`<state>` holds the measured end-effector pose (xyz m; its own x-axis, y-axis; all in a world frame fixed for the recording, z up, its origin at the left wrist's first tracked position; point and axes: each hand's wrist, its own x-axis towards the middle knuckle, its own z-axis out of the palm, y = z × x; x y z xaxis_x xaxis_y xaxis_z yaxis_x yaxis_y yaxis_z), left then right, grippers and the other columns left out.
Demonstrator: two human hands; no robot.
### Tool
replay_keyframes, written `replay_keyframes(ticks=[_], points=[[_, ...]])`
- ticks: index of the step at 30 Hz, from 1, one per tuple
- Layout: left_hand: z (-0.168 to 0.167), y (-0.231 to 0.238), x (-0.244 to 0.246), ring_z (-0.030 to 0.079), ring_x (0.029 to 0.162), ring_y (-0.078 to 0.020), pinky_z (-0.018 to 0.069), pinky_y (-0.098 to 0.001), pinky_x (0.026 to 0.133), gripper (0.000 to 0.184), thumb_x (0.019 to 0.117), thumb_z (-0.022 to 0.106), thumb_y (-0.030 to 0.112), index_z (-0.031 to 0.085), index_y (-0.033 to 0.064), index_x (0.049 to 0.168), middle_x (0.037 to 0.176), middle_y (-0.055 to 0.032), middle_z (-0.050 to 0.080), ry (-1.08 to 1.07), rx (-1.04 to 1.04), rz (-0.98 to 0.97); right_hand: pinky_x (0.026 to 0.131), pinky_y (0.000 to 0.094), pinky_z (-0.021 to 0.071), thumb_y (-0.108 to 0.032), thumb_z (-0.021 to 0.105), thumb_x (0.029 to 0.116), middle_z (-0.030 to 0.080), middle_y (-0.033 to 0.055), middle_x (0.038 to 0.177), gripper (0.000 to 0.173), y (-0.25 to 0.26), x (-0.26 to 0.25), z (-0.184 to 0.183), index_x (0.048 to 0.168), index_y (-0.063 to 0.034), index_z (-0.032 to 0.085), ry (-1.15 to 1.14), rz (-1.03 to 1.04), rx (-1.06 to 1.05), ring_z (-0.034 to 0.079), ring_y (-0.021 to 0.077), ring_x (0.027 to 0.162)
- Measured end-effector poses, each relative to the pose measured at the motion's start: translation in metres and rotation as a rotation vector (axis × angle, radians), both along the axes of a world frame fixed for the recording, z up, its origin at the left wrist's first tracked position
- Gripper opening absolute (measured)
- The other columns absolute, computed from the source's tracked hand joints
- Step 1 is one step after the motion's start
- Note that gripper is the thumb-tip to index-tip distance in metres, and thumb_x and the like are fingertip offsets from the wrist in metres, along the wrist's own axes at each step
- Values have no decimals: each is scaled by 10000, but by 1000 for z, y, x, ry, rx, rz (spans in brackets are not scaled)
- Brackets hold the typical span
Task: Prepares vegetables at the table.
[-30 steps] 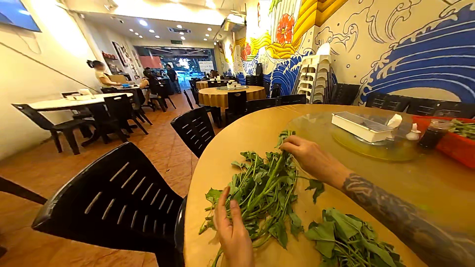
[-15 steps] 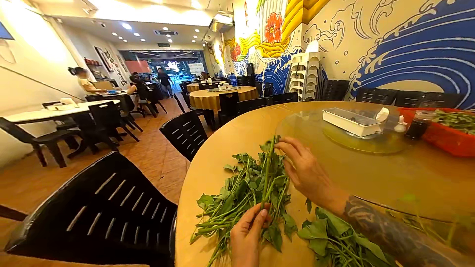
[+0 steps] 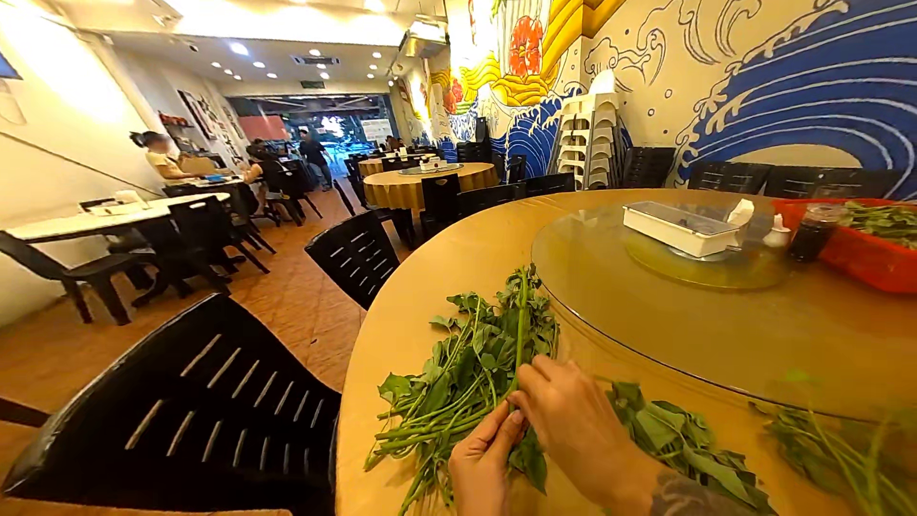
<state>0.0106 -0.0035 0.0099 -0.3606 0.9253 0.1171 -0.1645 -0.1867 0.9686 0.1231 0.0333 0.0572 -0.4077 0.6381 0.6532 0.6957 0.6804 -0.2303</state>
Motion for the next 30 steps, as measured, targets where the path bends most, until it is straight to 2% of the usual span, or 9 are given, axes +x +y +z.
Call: replay_keyframes(ticks=[3, 7, 14, 19, 22, 24, 27, 29, 30], points=[[-2, -1, 2, 720, 814, -25, 590, -194, 800, 186, 938, 598, -67, 733, -71, 1066, 905, -40, 770, -15, 17, 54, 503, 321, 547, -28, 656, 841, 646, 120, 755, 80, -14, -20, -21, 904, -27, 705, -39, -167, 279, 669, 243, 590], [-11, 4, -2, 734, 953, -78, 570, -222, 901, 189, 946, 622, -24, 755, -57, 1076, 1024, -109, 777, 68, 31, 91, 502, 265, 507, -16, 609, 861, 692, 126, 782, 241, -26, -29, -41, 1041, 57, 751, -205, -292, 414, 648, 196, 567], [-10, 2, 2, 744, 852, -75, 597, -232, 831, 174, 948, 675, 49, 765, -30, 1074, 941, -69, 785, 99, 23, 105, 544, 284, 522, -12, 540, 919, 692, 128, 735, 240, -36, -30, -47, 1007, 79, 744, -356, -303, 443, 670, 199, 584], [3, 11, -10, 708, 672, -89, 600, -217, 638, 254, 1048, 515, 44, 661, -97, 1201, 856, -56, 742, -27, 20, 133, 641, 318, 585, -11, 592, 907, 736, 141, 801, 219, -63, -31, -60, 1055, 71, 732, -250, -120, 244, 727, 235, 661], [3, 14, -17, 717, 704, -99, 607, -230, 666, 286, 1079, 428, 59, 627, -97, 1211, 839, -40, 730, -59, 85, 149, 584, 433, 591, -27, 605, 935, 726, 153, 813, 171, -72, -8, -24, 1043, 31, 724, -5, -45, -136, 731, 304, 683], [5, 13, -20, 702, 693, -80, 595, -210, 655, 287, 1084, 392, 52, 632, -75, 1178, 804, -6, 711, -67, 140, 149, 627, 526, 575, -101, 569, 995, 725, 176, 815, 214, -71, 23, 9, 1078, 8, 733, -47, -85, -403, 729, 360, 731], [10, 11, -26, 661, 655, -46, 563, -175, 628, 315, 1078, 329, 30, 623, -53, 1154, 757, 39, 682, -87, 242, 105, 857, 606, 507, -259, 502, 1074, 712, 250, 1063, 354, -55, 69, 48, 1232, -10, 697, -374, -213, -763, 676, 449, 1033], [13, 8, -27, 642, 632, -32, 551, -164, 606, 335, 1084, 298, 38, 621, -35, 1136, 732, 54, 662, -138, 274, 85, 1037, 615, 421, -305, 566, 1053, 621, 258, 1329, 409, -42, 86, 47, 1325, -15, 664, -390, -218, -759, 553, 464, 1262], [14, 7, -27, 631, 619, -25, 543, -158, 592, 342, 1086, 286, 43, 619, -25, 1129, 724, 61, 652, -157, 282, 81, 1057, 615, 403, -293, 598, 1036, 608, 252, 1360, 403, -36, 90, 40, 1317, -13, 669, -326, -180, -694, 544, 459, 1280]])
